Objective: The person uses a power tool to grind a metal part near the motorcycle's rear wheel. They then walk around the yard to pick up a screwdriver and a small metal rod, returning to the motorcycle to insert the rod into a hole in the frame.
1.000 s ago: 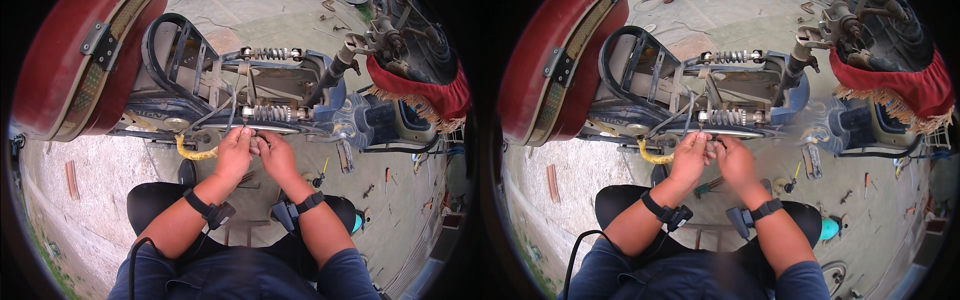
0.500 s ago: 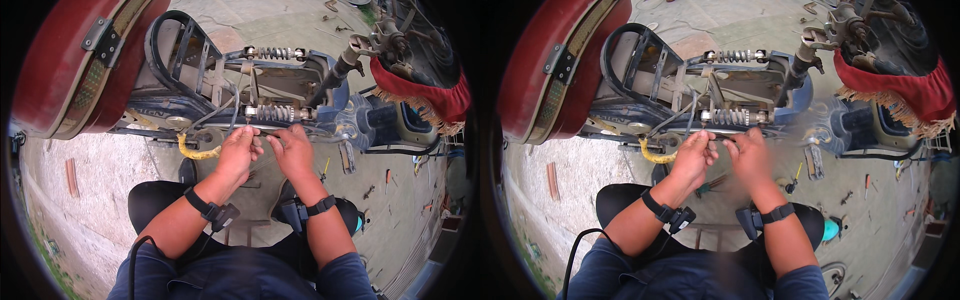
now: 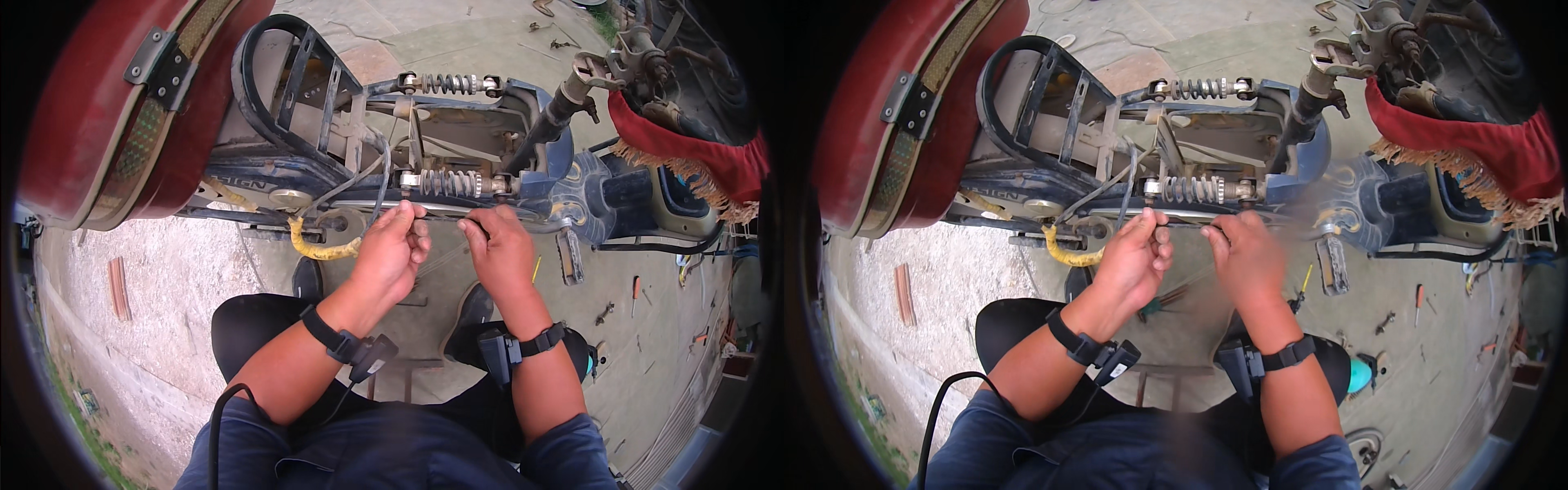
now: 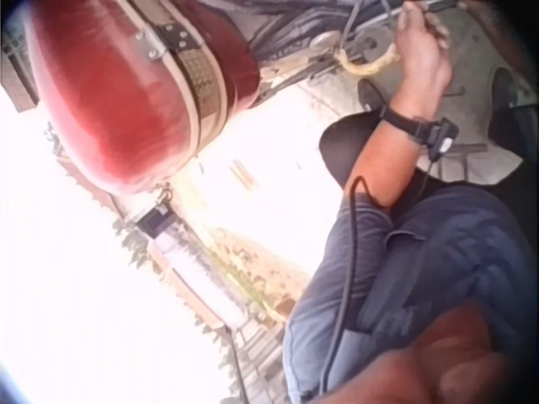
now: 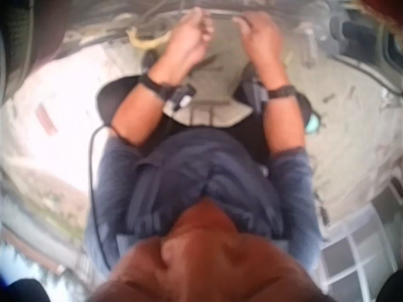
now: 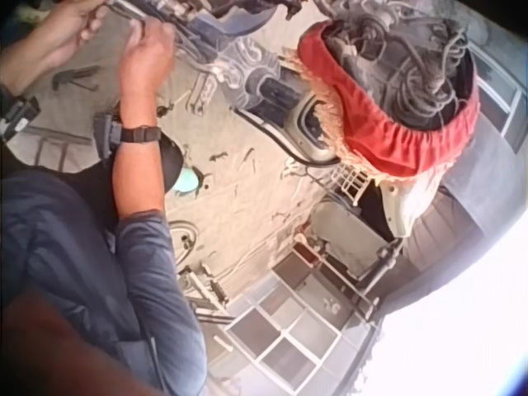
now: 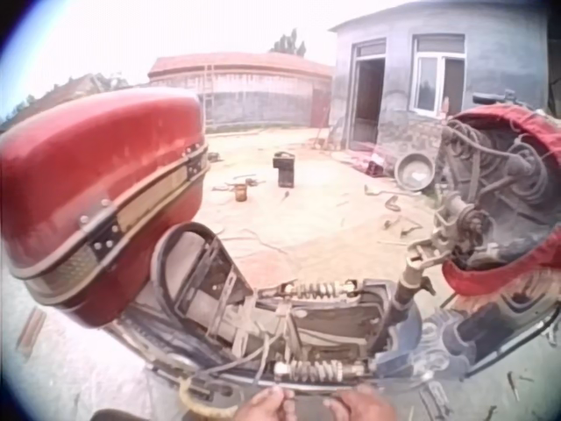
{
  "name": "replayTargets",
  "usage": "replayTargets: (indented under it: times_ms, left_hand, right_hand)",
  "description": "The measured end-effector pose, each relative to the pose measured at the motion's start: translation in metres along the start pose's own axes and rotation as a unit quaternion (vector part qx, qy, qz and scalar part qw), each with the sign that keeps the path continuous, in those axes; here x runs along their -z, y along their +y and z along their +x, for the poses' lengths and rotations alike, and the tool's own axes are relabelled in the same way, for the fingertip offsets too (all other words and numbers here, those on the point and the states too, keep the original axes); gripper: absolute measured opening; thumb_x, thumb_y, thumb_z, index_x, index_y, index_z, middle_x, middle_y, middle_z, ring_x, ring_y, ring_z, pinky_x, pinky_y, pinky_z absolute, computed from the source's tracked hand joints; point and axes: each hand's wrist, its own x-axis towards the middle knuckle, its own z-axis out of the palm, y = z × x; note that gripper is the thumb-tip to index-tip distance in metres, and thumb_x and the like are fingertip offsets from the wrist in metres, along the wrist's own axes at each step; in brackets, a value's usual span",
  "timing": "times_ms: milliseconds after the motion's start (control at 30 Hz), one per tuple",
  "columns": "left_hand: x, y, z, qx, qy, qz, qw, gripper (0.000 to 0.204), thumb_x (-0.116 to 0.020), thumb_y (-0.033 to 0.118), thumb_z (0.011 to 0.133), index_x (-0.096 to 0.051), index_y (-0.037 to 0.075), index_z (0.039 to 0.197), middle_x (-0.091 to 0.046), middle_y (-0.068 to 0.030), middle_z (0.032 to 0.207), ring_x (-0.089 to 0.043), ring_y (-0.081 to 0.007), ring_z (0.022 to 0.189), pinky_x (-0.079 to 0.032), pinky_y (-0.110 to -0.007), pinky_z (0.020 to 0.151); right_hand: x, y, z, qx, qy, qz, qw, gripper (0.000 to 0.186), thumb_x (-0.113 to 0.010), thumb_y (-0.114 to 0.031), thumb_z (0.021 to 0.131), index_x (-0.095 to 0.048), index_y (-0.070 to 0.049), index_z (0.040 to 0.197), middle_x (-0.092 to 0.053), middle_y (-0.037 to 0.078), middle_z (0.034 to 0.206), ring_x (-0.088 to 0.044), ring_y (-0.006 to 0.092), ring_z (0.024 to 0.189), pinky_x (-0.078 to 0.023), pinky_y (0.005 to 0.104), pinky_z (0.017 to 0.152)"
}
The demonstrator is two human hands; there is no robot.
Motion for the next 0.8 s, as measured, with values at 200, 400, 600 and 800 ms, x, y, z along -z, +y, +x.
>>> replayTargets:
  times_ms: [200,400,600,800]
  left_hand:
    - [-0.001,-0.002,0.001,-0.024,0.009,0.035,0.999,0.027,-0.049,0.032,0.108,-0.057,0.006,0.106,-0.056,-0.0008,0.076,-0.053,-0.0109,0.064,-0.037,-0.024,0.055]
    - [-0.003,-0.002,0.001,-0.037,0.025,0.080,0.996,0.029,-0.047,0.032,0.109,-0.056,0.005,0.107,-0.057,-0.0021,0.075,-0.055,-0.0113,0.063,-0.039,-0.024,0.055]
    - [-0.003,-0.004,0.002,-0.043,0.027,0.088,0.995,0.030,-0.045,0.033,0.109,-0.055,0.005,0.108,-0.060,-0.0046,0.077,-0.061,-0.0141,0.066,-0.042,-0.026,0.054]
    - [0.000,-0.005,0.004,-0.032,0.016,0.056,0.998,0.030,-0.043,0.033,0.109,-0.055,0.005,0.108,-0.063,-0.0069,0.079,-0.064,-0.0174,0.066,-0.044,-0.027,0.053]
  right_hand:
    - [-0.005,0.006,-0.002,-0.042,-0.002,0.077,0.996,0.018,-0.078,-0.022,0.084,-0.071,-0.007,0.091,-0.064,0.011,0.086,-0.064,0.0300,0.075,-0.051,0.0389,0.065]
    - [-0.004,0.015,0.004,-0.345,-0.120,0.357,0.860,0.029,-0.076,-0.027,0.092,-0.065,-0.001,0.099,-0.065,0.004,0.079,-0.063,0.0124,0.062,-0.049,0.0246,0.056]
    - [-0.008,0.013,0.004,-0.367,-0.150,0.528,0.750,0.028,-0.065,-0.030,0.100,-0.062,-0.002,0.102,-0.066,0.006,0.079,-0.066,0.0143,0.061,-0.050,0.0240,0.053]
    - [-0.011,0.001,0.000,-0.370,-0.093,0.520,0.764,0.027,-0.066,-0.025,0.098,-0.059,0.000,0.105,-0.067,0.011,0.082,-0.067,0.0176,0.061,-0.050,0.0263,0.052]
